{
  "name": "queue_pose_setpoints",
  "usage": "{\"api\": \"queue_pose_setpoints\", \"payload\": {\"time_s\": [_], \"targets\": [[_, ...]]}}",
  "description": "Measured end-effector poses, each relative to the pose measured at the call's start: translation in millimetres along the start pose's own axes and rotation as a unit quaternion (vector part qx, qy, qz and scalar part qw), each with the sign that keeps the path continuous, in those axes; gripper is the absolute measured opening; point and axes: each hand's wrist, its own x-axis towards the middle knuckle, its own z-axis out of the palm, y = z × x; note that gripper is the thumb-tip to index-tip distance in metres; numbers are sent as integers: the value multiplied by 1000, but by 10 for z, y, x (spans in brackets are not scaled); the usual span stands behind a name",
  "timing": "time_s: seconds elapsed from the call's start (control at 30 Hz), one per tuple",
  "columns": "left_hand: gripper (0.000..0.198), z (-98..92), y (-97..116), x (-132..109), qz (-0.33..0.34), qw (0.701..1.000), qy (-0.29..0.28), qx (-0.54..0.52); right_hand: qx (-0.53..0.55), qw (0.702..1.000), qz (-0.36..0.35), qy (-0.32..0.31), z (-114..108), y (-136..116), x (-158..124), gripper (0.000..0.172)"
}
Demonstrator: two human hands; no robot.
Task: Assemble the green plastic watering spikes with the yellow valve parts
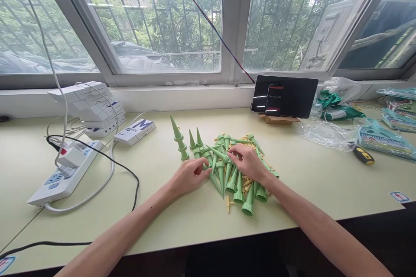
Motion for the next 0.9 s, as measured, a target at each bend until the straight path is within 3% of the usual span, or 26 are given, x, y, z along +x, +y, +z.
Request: {"api": "queue_pose_setpoints", "payload": {"time_s": [0.37, 0.9], "targets": [[15, 21, 4, -2, 8, 1000, -14, 3, -40, 997, 6, -64, 7, 16, -2, 17], [18, 18, -4, 4, 12, 1000, -5, -2, -93, 992, 17, -83, 54, 33, -13, 20]]}}
